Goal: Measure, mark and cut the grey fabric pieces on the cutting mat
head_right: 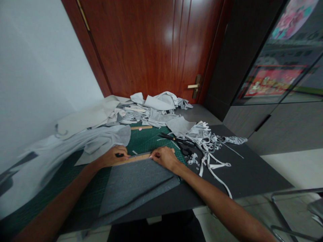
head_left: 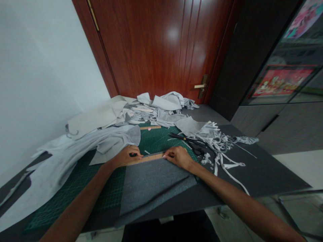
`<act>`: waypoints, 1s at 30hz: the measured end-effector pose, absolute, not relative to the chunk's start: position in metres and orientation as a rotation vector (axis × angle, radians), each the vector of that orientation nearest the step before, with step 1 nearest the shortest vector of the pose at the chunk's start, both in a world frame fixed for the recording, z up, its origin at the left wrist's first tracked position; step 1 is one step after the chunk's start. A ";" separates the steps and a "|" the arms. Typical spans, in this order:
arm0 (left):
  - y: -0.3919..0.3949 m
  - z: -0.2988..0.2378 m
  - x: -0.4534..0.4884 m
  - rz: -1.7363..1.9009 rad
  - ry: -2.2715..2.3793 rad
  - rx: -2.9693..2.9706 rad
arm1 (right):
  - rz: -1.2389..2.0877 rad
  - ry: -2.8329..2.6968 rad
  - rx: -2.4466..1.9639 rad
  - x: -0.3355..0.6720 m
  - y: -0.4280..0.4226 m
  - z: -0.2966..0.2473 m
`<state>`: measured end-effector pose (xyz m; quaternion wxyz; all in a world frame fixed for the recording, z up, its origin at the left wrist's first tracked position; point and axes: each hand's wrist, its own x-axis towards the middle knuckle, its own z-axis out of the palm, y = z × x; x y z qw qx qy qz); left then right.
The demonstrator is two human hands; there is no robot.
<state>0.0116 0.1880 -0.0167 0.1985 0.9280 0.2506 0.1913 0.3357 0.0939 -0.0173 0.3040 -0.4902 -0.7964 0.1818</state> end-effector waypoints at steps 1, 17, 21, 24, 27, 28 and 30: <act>0.188 -0.016 0.012 0.535 0.707 2.595 | 0.486 -2.109 -1.301 0.338 0.093 -0.017; 0.189 -0.018 0.012 0.558 0.677 2.593 | 0.497 -2.079 -1.298 0.384 0.093 -0.025; 0.189 -0.017 0.012 0.566 0.668 2.599 | 0.503 -2.065 -1.314 0.394 0.091 -0.024; 0.188 -0.016 0.012 0.564 0.675 2.606 | 0.488 -2.065 -1.341 0.402 0.090 -0.023; 0.187 -0.014 0.013 0.555 0.670 2.609 | 0.486 -2.054 -1.373 0.409 0.089 -0.021; 0.187 -0.014 0.014 0.555 0.663 2.606 | 0.487 -2.045 -1.380 0.411 0.088 -0.021; 0.187 -0.013 0.014 0.553 0.650 2.600 | 0.495 -2.036 -1.382 0.415 0.087 -0.020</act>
